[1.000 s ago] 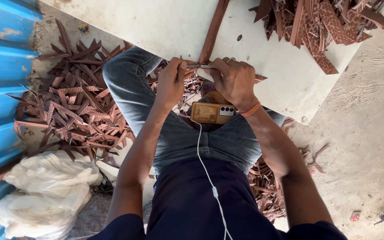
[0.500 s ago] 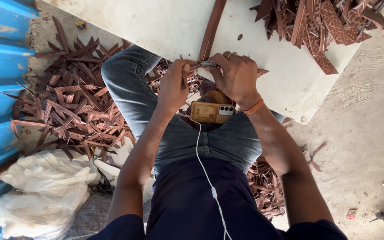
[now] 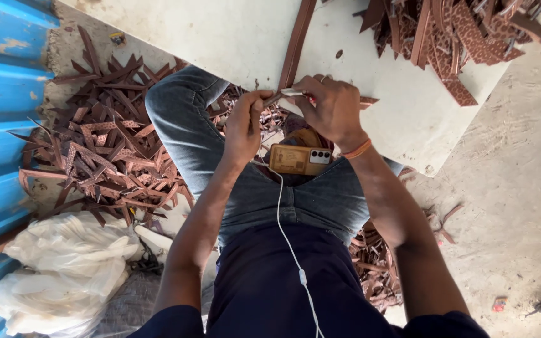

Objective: Cutting long, thin strips from patterned leather pieces using a small hand knife on a workbench.

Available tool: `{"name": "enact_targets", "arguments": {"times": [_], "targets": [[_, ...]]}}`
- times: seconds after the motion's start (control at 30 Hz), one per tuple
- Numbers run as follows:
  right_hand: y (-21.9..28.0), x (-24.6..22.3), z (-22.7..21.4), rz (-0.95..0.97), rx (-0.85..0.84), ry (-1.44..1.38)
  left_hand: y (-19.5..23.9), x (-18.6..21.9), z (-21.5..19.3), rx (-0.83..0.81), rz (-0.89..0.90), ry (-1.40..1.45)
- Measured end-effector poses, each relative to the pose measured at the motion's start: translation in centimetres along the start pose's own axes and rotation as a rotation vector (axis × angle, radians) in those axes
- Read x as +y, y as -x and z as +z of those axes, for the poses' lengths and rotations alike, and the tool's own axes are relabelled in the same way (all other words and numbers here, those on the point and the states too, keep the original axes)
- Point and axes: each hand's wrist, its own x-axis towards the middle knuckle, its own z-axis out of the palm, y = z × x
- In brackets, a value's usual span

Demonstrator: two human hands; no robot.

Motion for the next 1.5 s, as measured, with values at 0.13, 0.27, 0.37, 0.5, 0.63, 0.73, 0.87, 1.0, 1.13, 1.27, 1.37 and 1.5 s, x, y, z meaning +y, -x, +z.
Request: {"name": "enact_targets", "arguments": {"times": [0.13,0.27,0.37,0.5,0.63,0.73,0.87,1.0,1.13,1.27,1.37,1.5], "targets": [[-0.2,-1.4,-1.4,-0.109,0.094,0.000,-0.1,-0.6,0.0,-0.044,-0.076,0.034],[-0.4,-1.7,-1.3,-0.096,0.068,0.118,-0.3,-0.1,-0.1,-0.076,-0.116,-0.036],[-0.4,-1.6,-1.0,-0.106,0.052,0.180,-0.2,-0.2,0.0,-0.087,-0.086,-0.074],[-0.1,-0.4,0.3,-0.017,-0.021,0.154,-0.3,-1.2,-0.7,-0.127,-0.134,0.166],[-0.1,-1.2,-0.9,-0.048,0.050,0.038,-0.2,-1.2,-0.3,-0.076,-0.034,0.232],[0.3,-1.3,-1.4,-0.041,0.033,0.049,-0.3,-0.9,-0.1,-0.099,-0.106,0.204],[-0.1,-1.4,-1.6,-0.094,0.039,0.077,-0.3,-1.5,-0.1,-0.109,-0.146,0.213],[-0.3,-1.0,-1.5,-0.088,0.005,0.065,-0.4,-1.4,-0.2,-0.105,-0.142,0.242],[-0.1,-1.3,-1.1,-0.129,0.060,0.144,-0.5,-1.2,-0.1,-0.107,-0.159,0.126],[0.2,-0.9,-0.8,-0.098,0.017,0.144,-0.5,-2.0,-0.1,-0.131,-0.180,0.238],[0.4,-1.2,-1.7,-0.090,0.139,-0.004,-0.4,-1.7,-0.3,-0.110,-0.158,0.296],[0.9,-1.1,-1.3,0.009,0.239,0.108,-0.4,-1.3,0.1,-0.080,-0.190,0.209]]}}
